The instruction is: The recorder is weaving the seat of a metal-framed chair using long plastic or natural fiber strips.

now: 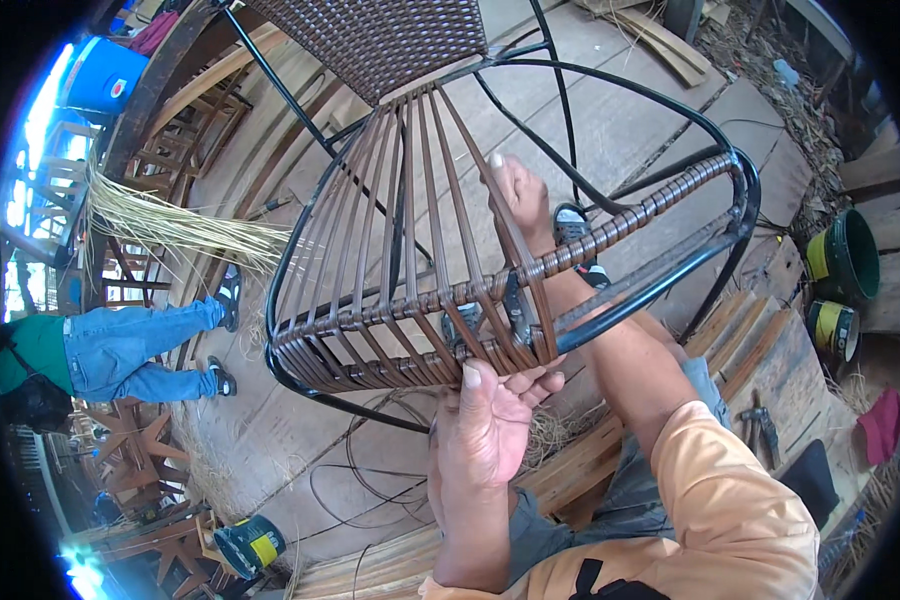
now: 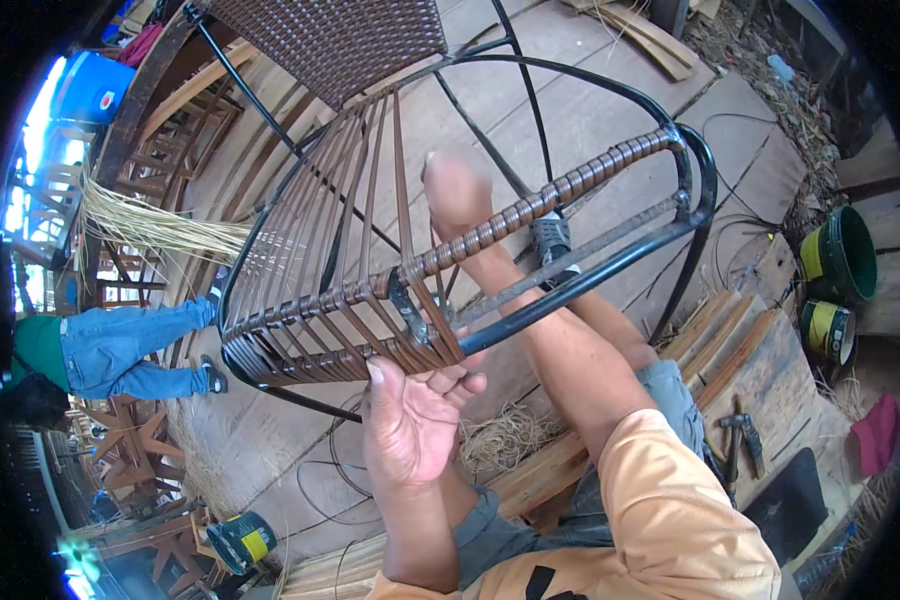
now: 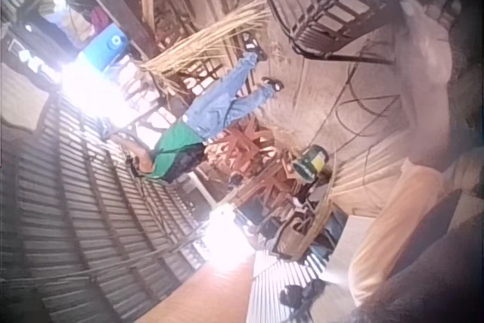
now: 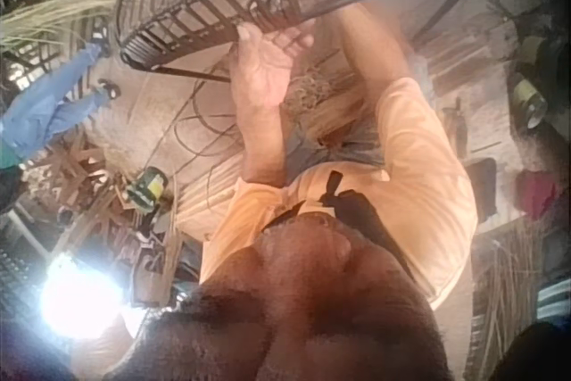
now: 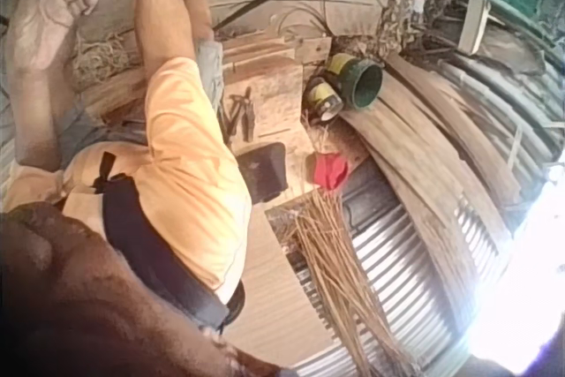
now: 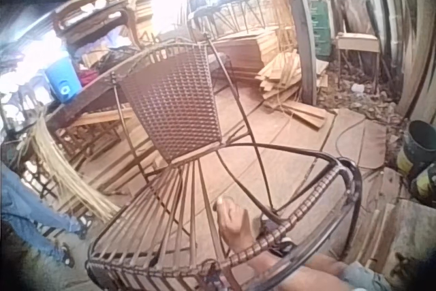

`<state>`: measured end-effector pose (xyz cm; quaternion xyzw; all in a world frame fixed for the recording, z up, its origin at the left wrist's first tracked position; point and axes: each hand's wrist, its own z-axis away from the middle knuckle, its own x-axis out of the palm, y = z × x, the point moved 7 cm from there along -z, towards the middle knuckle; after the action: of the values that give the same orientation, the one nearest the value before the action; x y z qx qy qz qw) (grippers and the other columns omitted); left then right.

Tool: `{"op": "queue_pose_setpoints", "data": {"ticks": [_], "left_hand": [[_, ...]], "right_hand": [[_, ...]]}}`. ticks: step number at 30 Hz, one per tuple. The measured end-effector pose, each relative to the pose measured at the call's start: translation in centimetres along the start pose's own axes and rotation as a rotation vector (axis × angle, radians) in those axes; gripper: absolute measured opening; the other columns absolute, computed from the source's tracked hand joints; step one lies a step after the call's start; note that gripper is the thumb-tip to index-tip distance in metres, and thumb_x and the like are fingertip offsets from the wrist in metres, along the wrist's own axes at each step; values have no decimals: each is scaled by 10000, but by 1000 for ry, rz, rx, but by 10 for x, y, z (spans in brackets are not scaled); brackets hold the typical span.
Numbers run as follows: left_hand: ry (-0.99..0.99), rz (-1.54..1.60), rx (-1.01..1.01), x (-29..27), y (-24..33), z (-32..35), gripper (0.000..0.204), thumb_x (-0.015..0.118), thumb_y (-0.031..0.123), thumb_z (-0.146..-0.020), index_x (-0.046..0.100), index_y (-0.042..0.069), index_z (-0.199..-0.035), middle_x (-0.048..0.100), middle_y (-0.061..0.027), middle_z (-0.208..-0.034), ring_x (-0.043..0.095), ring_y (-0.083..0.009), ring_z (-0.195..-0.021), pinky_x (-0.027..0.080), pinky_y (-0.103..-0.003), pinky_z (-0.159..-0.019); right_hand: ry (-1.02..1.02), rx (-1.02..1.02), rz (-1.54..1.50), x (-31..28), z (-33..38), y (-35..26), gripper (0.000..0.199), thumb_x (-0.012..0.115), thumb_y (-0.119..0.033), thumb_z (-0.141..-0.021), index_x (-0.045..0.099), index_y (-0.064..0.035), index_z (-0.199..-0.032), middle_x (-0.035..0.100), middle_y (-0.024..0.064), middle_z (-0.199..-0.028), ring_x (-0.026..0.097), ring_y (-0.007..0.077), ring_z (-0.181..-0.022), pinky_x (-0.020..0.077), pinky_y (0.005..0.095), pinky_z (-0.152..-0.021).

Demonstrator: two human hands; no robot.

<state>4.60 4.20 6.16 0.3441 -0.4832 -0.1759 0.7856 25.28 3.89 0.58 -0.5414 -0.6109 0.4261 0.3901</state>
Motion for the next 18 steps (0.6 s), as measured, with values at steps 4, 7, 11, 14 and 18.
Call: {"op": "queue_pose_setpoints", "data": {"ticks": [4,7,11,14,18], "left_hand": [[-64,79,49,0,-4,-8,552,515,453,-858,455,51,-1231,577,-191,-1121,579,-302,-1015,477,-454,-788],[-140,108,42,7,-7,-13,515,511,453,-860,481,83,-1217,580,-179,-1124,581,-294,-1010,479,-449,-785],[-171,86,58,-6,3,-13,458,493,452,-873,519,114,-1181,593,-126,-1124,586,-261,-997,483,-435,-773],[-158,91,6,4,1,-18,520,531,490,-839,518,90,-1171,603,-117,-1092,584,-245,-985,467,-430,-810],[-181,111,-5,13,3,-23,610,569,535,-795,506,66,-1180,601,-112,-1081,563,-251,-1010,431,-427,-878]], "right_hand": [[-79,111,28,-20,-10,-19,344,395,-273,-937,541,22,-839,576,216,-769,582,345,-742,437,392,-618],[-84,-173,448,-68,39,-28,171,513,-138,-852,534,29,-883,550,222,-782,549,373,-761,413,438,-658],[-777,337,278,-111,110,-98,167,543,-106,-835,575,33,-922,528,139,-673,552,256,-606,426,352,-561],[-506,552,-243,-131,88,-164,251,475,-163,-909,565,34,-1035,533,35,-598,493,85,-465,407,212,-456],[-572,781,-205,-85,70,-156,331,442,-137,-894,478,78,-1143,515,67,-530,469,123,-406,368,235,-387]]}}
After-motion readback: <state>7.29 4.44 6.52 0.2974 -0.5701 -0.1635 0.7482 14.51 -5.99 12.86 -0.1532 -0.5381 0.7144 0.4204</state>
